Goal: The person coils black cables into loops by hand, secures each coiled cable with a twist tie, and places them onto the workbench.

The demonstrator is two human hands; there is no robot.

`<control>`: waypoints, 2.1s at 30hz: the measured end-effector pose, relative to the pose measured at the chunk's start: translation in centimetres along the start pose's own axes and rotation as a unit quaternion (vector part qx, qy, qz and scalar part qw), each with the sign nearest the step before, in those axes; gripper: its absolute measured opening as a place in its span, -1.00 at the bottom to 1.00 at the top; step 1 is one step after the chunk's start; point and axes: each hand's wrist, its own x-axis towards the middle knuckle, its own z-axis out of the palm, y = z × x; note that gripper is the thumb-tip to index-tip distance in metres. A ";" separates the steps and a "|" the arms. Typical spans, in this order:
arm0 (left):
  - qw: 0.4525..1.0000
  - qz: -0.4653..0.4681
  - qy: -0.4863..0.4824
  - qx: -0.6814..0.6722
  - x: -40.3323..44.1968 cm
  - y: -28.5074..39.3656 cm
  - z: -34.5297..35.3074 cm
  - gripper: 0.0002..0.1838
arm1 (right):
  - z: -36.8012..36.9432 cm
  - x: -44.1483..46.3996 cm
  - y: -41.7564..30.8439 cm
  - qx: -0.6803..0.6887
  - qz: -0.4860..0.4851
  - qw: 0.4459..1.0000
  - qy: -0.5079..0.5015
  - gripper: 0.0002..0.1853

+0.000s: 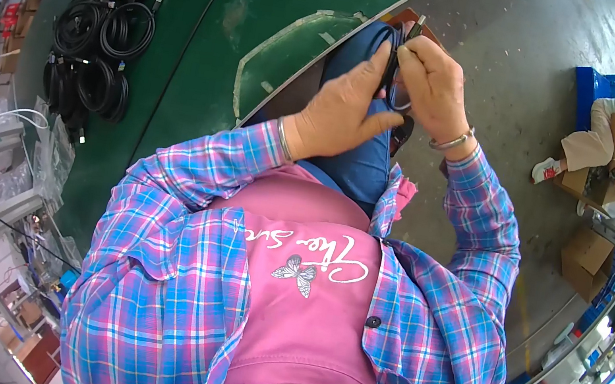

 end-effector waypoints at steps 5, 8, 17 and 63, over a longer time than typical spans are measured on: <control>0.985 -0.046 0.072 -0.151 0.8 -1.2 -1.9 -0.56 | -2.6 -0.7 0.0 0.112 0.033 0.990 -0.083 -0.89; 0.969 0.164 0.075 0.167 4.5 -1.6 -5.1 -0.50 | -4.0 -0.4 -1.5 0.060 -0.052 0.989 -0.127 -0.89; 0.967 -0.009 -0.123 -0.223 6.1 -2.9 -5.5 -0.65 | -3.8 -0.6 -3.2 0.077 -0.026 0.980 -0.182 -0.92; 0.975 0.181 -0.050 0.116 6.7 0.6 -0.2 -0.63 | -9.2 -2.4 -0.6 -0.235 0.029 0.966 -0.102 -0.85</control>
